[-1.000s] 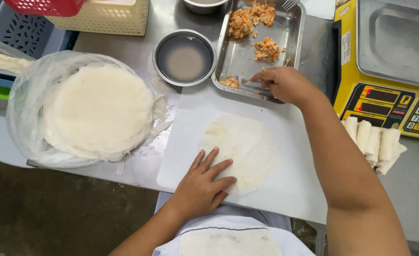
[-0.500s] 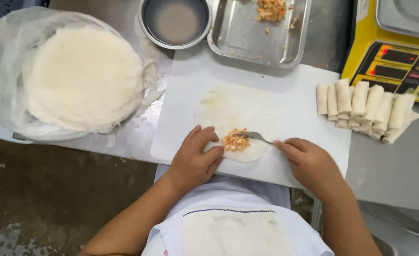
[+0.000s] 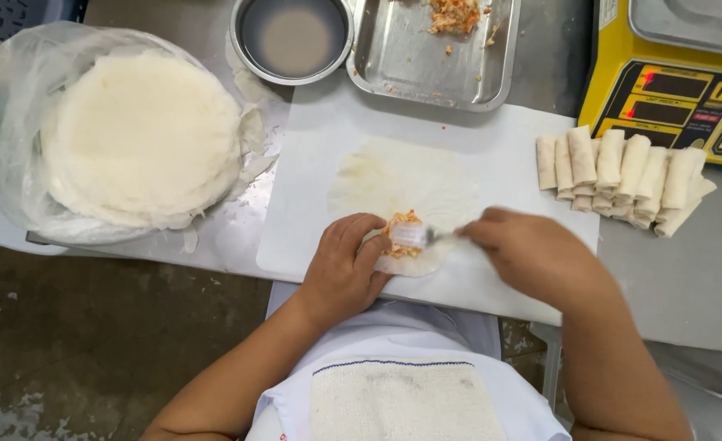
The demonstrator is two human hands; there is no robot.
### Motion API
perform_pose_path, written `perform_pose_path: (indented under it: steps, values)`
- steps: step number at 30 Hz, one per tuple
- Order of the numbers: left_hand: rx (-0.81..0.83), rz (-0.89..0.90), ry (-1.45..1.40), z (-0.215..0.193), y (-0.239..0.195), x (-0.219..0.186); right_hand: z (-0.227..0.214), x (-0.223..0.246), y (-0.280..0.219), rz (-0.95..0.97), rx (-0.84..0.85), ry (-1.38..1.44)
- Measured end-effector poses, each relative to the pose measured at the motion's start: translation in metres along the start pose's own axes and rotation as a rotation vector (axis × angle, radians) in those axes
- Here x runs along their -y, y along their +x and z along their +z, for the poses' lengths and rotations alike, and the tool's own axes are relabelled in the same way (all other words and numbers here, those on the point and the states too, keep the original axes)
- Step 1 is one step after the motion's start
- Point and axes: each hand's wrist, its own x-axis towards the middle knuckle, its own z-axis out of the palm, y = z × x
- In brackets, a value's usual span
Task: Preparing spring rolls by portioning filling onto wrappers and rolling them tightly.
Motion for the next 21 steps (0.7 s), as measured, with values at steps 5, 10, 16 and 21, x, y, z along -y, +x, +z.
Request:
perform_pose_path:
  steps: [5,10,16,21]
  values:
    - [-0.021,-0.013,0.034,-0.005,0.005,-0.003,-0.007,-0.010,-0.008,0.021,0.027,-0.002]
    - [0.012,0.011,0.023,0.002,-0.002,0.000,0.028,-0.024,0.010,0.020,-0.063,-0.129]
    - [0.016,0.036,0.017,0.000,-0.009,-0.003,0.081,-0.045,0.029,-0.254,-0.610,-0.238]
    - [0.072,0.037,-0.065,-0.015,-0.005,-0.003,0.083,-0.039,0.007,-0.284,-0.688,-0.138]
